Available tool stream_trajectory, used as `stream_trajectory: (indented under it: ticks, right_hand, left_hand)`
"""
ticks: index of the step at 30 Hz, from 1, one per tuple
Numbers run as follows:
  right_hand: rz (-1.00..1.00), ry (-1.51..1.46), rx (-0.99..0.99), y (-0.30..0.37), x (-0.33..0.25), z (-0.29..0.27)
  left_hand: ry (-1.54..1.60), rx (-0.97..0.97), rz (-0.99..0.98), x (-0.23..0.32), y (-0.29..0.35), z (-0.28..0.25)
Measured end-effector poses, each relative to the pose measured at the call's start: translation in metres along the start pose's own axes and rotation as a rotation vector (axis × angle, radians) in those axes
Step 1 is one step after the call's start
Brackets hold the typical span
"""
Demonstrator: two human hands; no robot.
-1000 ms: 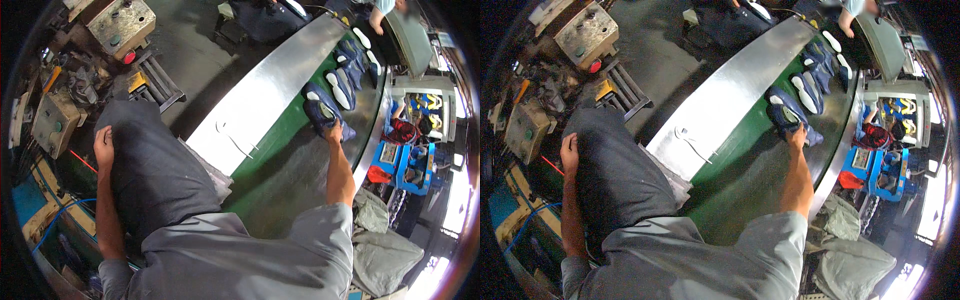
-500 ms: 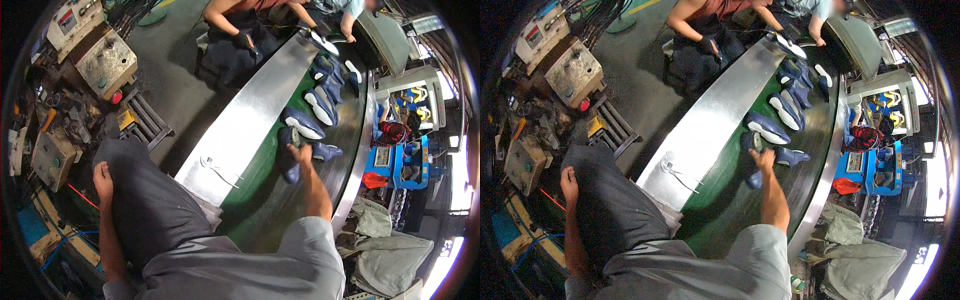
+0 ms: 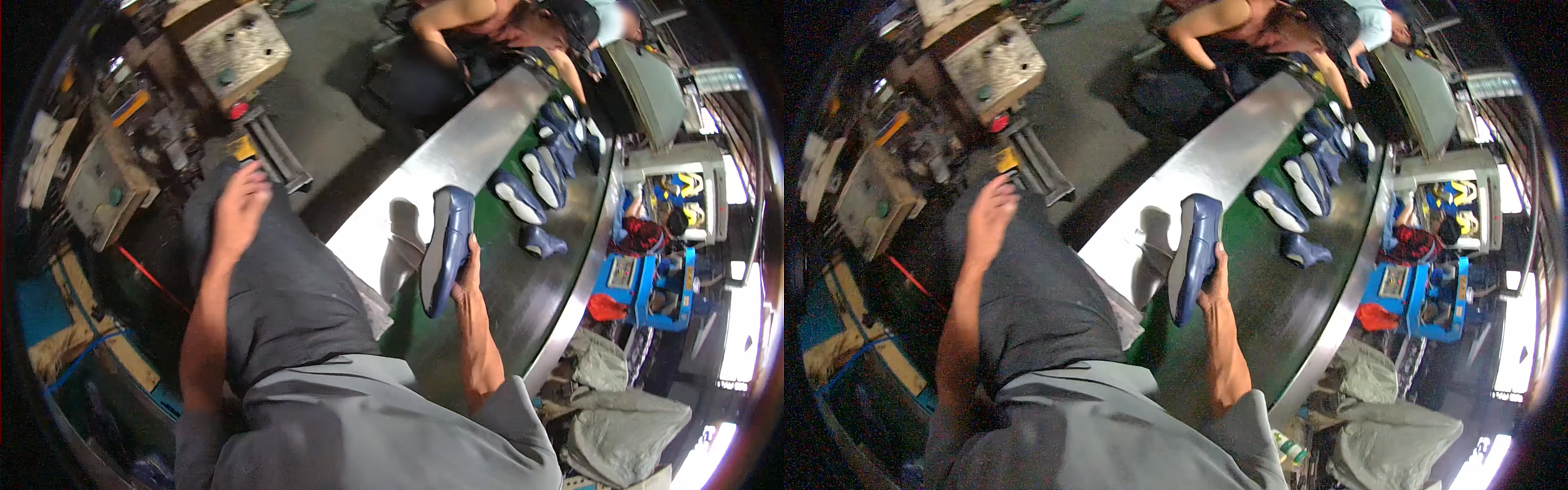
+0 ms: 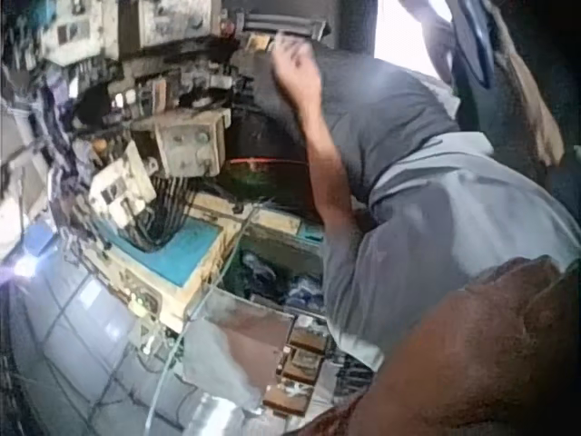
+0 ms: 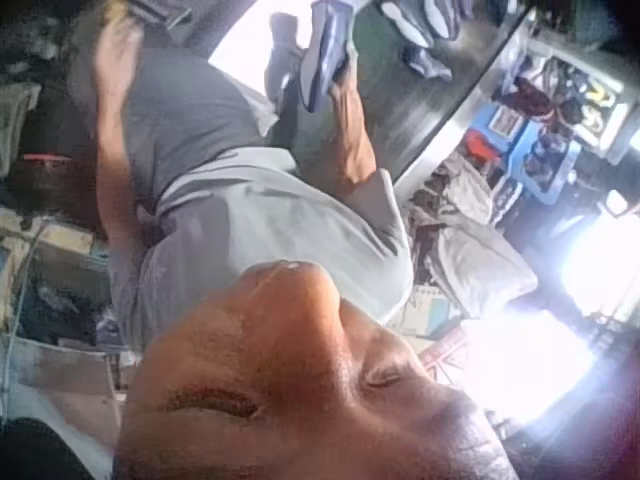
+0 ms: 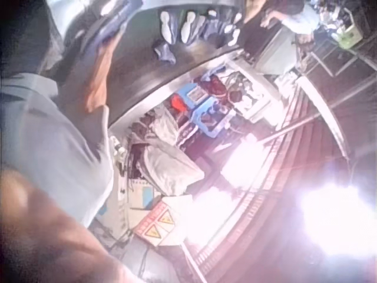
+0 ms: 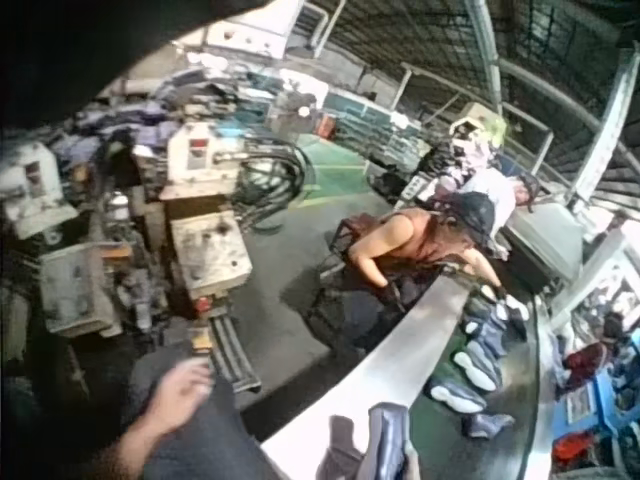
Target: Using a specialized machine to press and shape shoe soles and uppers during the assembly process.
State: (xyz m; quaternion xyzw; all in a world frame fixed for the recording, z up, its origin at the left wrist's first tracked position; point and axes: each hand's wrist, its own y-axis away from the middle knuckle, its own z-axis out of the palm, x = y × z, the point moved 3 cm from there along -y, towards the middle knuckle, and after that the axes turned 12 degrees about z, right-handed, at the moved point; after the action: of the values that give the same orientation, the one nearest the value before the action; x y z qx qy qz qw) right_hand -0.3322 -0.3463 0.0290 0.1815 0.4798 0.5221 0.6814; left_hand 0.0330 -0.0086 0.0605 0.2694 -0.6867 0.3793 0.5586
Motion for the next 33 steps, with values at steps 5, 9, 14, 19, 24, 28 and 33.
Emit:
stream_trajectory:
  ticks: [5,9,14,19,24,28,33]
  right_hand:
    - [0.206,0.006,-0.570,0.004,0.080,0.168]
    - [0.522,0.133,-1.018,-0.001,0.149,0.236]
    - [0.054,0.674,-0.574,0.010,0.162,0.296]
    - [-0.672,1.401,-0.214,0.016,0.137,0.334]
    - [-0.764,1.369,-0.424,0.011,0.166,0.347]
    - [-0.574,1.359,-0.478,0.013,0.148,0.358]
    - [-0.607,1.286,-0.472,-0.005,0.153,0.349]
  left_hand:
    - [0.422,-0.216,0.065,0.095,-0.024,0.059]
    - [0.248,-0.115,0.230,0.086,-0.016,0.016]
    - [0.042,0.222,0.150,0.060,0.026,-0.032]
    - [-0.044,0.113,0.141,0.034,0.020,-0.036]
    - [-0.225,0.093,0.115,0.043,0.038,-0.068]
    - [-0.433,0.048,0.167,0.041,0.017,-0.051]
    - [-0.478,0.114,0.059,0.033,0.012,-0.034]
